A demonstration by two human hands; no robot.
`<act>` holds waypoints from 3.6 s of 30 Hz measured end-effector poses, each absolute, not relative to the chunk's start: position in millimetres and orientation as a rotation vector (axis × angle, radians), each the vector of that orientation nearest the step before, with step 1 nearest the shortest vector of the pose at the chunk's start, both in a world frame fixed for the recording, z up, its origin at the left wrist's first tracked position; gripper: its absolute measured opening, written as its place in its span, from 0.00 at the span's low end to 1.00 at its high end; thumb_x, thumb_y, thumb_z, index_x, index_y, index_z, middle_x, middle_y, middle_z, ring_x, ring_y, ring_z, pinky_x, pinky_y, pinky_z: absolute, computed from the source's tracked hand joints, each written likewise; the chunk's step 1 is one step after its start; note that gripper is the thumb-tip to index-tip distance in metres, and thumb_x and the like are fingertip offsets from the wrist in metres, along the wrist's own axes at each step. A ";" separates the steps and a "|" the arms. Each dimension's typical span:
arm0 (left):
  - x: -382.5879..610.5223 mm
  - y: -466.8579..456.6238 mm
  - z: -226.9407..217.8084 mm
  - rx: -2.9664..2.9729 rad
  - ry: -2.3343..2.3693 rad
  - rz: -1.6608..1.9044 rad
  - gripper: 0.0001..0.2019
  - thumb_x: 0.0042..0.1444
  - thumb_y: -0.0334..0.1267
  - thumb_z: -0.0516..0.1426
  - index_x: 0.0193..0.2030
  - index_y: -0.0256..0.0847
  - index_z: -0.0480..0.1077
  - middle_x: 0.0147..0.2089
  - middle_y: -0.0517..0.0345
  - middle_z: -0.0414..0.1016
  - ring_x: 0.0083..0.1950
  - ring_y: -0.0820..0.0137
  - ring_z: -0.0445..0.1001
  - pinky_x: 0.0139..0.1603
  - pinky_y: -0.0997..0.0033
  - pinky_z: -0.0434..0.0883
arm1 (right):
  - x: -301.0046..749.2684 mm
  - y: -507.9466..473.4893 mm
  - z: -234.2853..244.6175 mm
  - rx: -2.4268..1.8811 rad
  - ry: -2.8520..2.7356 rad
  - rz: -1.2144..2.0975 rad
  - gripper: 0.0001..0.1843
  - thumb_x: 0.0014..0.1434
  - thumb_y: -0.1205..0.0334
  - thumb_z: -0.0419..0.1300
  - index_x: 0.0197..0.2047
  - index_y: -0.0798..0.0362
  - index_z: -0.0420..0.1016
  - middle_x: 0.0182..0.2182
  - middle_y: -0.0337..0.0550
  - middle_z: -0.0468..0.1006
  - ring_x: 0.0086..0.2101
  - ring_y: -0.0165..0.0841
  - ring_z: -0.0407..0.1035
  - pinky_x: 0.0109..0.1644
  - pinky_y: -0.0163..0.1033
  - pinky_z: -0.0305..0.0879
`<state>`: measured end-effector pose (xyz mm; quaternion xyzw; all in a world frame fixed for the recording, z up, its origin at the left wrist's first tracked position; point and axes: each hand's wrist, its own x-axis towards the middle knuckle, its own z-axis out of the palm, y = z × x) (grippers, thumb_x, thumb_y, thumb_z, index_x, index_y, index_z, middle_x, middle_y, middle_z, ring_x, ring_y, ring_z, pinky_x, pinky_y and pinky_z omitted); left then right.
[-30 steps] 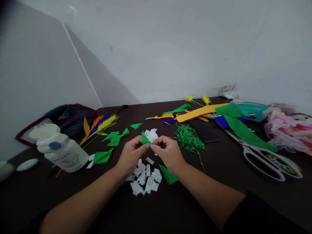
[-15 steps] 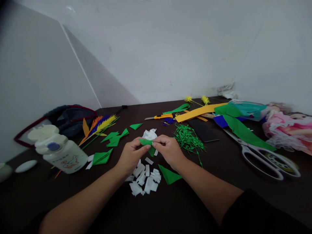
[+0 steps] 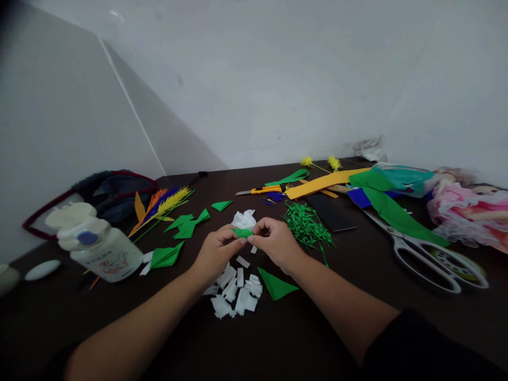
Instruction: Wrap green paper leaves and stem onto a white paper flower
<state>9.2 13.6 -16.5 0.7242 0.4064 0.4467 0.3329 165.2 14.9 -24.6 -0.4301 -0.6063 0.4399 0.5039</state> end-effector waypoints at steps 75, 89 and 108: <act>3.7 17.2 -15.7 1.801 0.969 0.911 0.10 0.48 0.41 0.57 0.29 0.35 0.73 0.26 0.59 0.70 0.29 0.73 0.65 0.34 0.72 0.62 | 167.9 12.2 -20.0 -1.050 -1.959 0.439 0.07 0.42 0.72 0.56 0.26 0.52 0.66 0.25 0.38 0.70 0.27 0.29 0.63 0.32 0.35 0.59; -5.2 20.2 -11.0 1.623 0.906 0.828 0.14 0.51 0.43 0.54 0.38 0.35 0.72 0.35 0.52 0.73 0.38 0.66 0.70 0.41 0.67 0.64 | 178.3 13.9 -19.7 -0.936 -2.161 0.167 0.07 0.48 0.71 0.55 0.31 0.51 0.71 0.31 0.42 0.72 0.34 0.33 0.65 0.39 0.39 0.60; -4.3 17.5 -7.6 1.896 0.984 0.790 0.15 0.56 0.43 0.49 0.30 0.36 0.72 0.27 0.55 0.72 0.31 0.69 0.69 0.35 0.69 0.64 | 180.0 13.8 -18.8 -0.828 -2.173 0.238 0.07 0.53 0.68 0.54 0.33 0.52 0.73 0.29 0.43 0.72 0.33 0.32 0.65 0.38 0.38 0.61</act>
